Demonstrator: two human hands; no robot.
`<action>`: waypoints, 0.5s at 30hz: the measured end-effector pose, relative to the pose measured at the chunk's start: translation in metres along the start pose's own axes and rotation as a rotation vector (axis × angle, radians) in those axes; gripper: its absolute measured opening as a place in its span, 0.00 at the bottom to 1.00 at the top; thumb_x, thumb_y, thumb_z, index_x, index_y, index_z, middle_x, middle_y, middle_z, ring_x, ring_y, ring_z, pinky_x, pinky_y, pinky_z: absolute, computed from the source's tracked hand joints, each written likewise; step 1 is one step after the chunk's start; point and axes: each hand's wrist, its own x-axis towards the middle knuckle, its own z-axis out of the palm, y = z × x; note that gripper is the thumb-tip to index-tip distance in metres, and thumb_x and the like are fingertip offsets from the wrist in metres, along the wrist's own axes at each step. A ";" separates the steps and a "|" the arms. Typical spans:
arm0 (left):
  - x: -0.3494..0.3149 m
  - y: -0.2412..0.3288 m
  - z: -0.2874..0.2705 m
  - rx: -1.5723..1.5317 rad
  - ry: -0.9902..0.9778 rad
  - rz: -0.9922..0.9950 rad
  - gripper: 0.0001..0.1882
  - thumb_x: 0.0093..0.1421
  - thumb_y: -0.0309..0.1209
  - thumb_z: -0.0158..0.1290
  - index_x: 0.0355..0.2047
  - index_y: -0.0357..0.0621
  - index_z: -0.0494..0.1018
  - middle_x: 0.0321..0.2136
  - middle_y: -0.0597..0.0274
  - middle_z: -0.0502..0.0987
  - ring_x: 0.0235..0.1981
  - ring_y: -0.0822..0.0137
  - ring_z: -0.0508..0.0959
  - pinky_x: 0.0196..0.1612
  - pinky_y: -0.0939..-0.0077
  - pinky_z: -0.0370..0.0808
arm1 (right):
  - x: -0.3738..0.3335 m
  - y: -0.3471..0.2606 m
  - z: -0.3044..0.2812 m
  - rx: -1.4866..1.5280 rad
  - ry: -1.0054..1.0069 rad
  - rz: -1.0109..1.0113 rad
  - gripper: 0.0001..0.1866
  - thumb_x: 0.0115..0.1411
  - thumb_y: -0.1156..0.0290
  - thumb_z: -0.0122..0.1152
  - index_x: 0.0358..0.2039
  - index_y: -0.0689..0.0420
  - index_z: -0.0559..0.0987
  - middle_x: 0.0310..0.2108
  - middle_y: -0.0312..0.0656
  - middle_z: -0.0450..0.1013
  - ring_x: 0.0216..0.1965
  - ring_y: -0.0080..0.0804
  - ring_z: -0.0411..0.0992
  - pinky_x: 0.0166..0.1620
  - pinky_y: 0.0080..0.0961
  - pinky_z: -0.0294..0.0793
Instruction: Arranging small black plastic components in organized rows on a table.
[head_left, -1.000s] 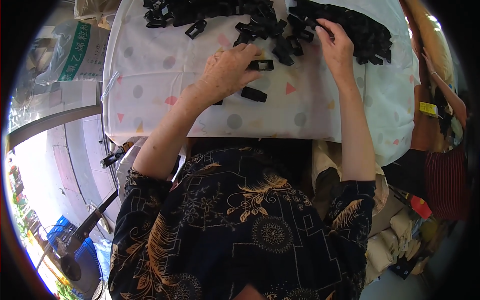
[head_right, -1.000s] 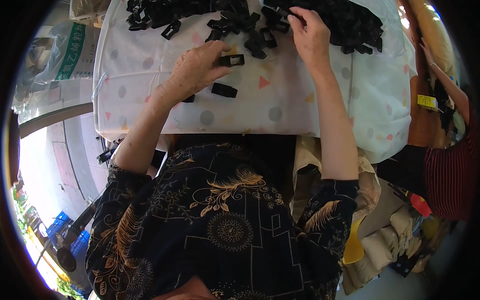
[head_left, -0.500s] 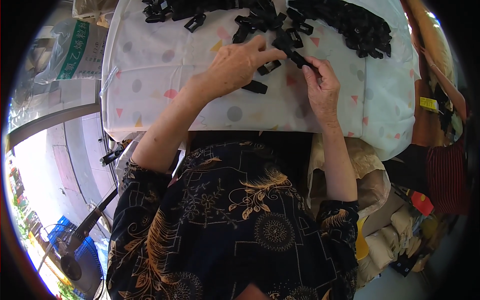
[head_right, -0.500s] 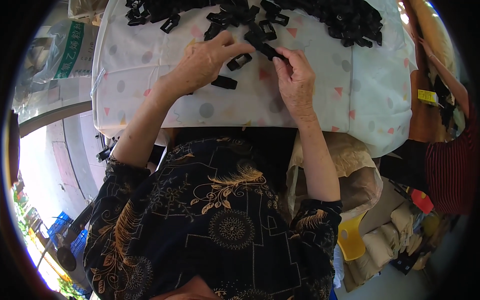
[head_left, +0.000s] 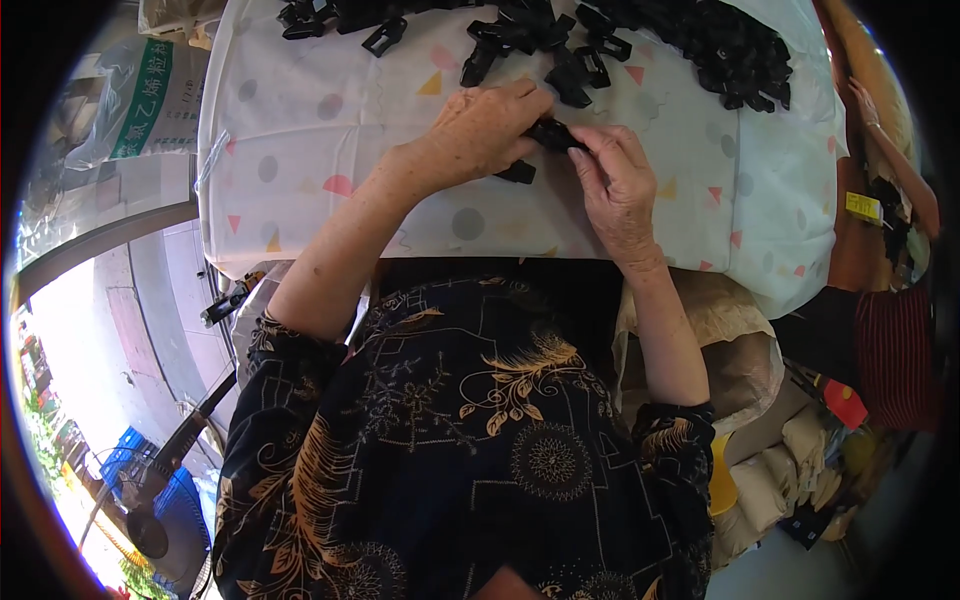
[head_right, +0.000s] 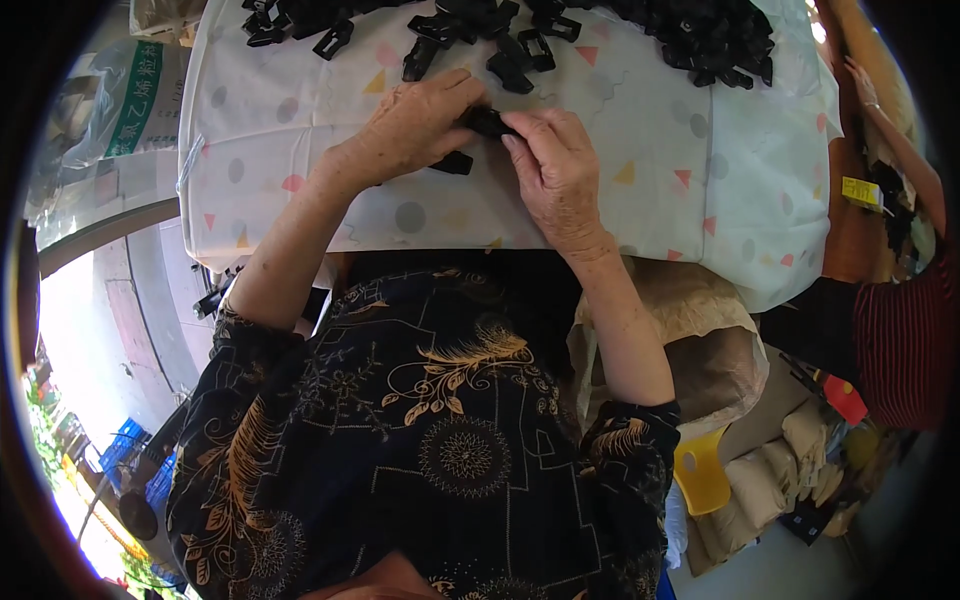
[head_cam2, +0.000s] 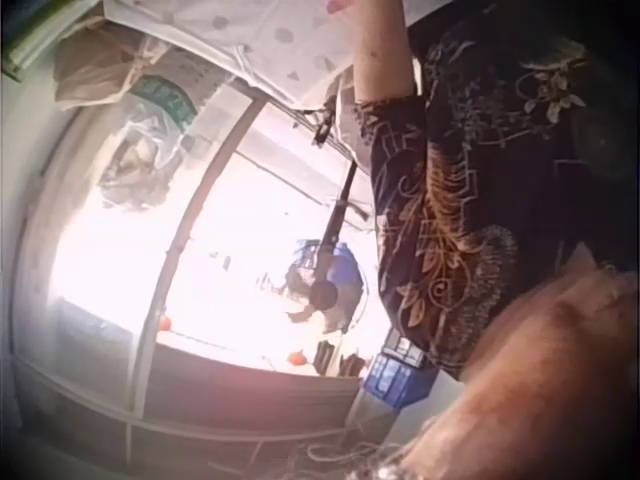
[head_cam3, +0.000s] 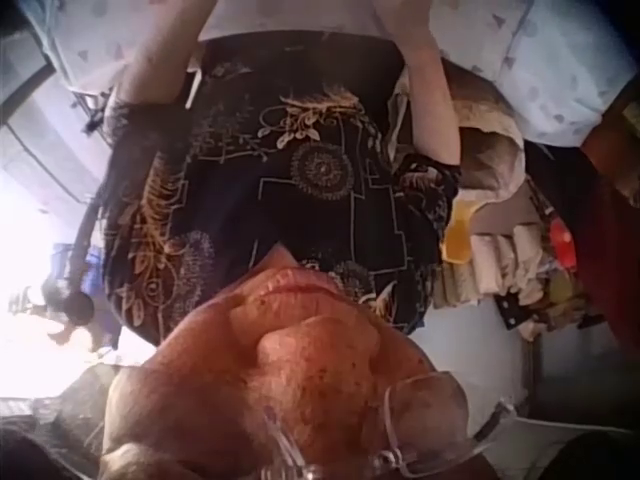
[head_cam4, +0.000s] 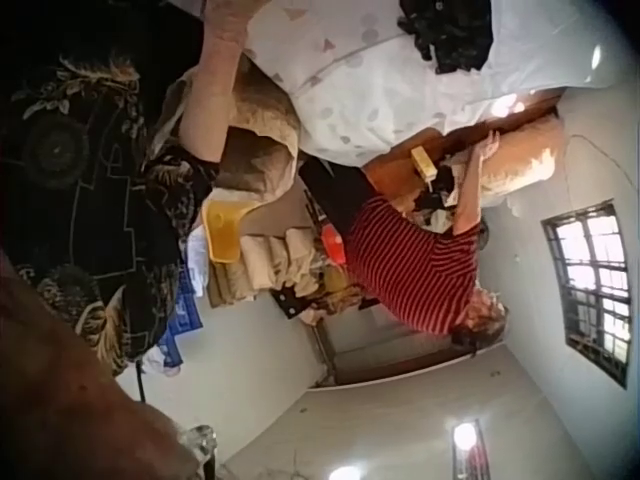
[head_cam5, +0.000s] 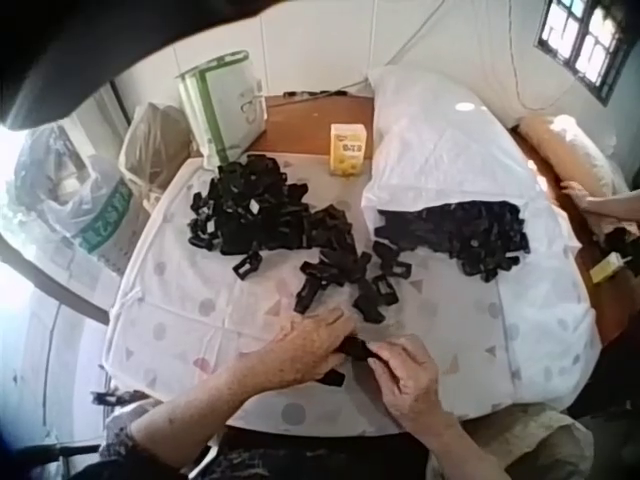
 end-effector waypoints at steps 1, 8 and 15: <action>0.000 0.000 0.000 -0.002 -0.001 -0.003 0.15 0.54 0.27 0.57 0.42 0.44 0.70 0.39 0.58 0.73 0.41 0.51 0.77 0.41 0.58 0.75 | 0.000 0.002 0.003 -0.062 0.001 -0.083 0.12 0.54 0.84 0.65 0.41 0.62 0.81 0.35 0.41 0.73 0.35 0.33 0.73 0.37 0.24 0.73; -0.002 -0.004 0.002 -0.047 0.038 0.028 0.15 0.52 0.29 0.58 0.41 0.44 0.71 0.38 0.58 0.74 0.40 0.52 0.78 0.39 0.58 0.75 | 0.001 0.006 0.009 -0.266 -0.001 -0.253 0.14 0.47 0.80 0.68 0.37 0.56 0.82 0.37 0.36 0.74 0.37 0.35 0.72 0.39 0.30 0.72; -0.004 -0.001 -0.003 -0.077 0.022 -0.019 0.15 0.51 0.30 0.60 0.39 0.45 0.72 0.38 0.60 0.74 0.39 0.53 0.79 0.39 0.58 0.77 | 0.004 -0.004 -0.004 -0.416 -0.172 -0.288 0.17 0.51 0.79 0.64 0.44 0.56 0.81 0.47 0.37 0.74 0.50 0.38 0.71 0.51 0.32 0.69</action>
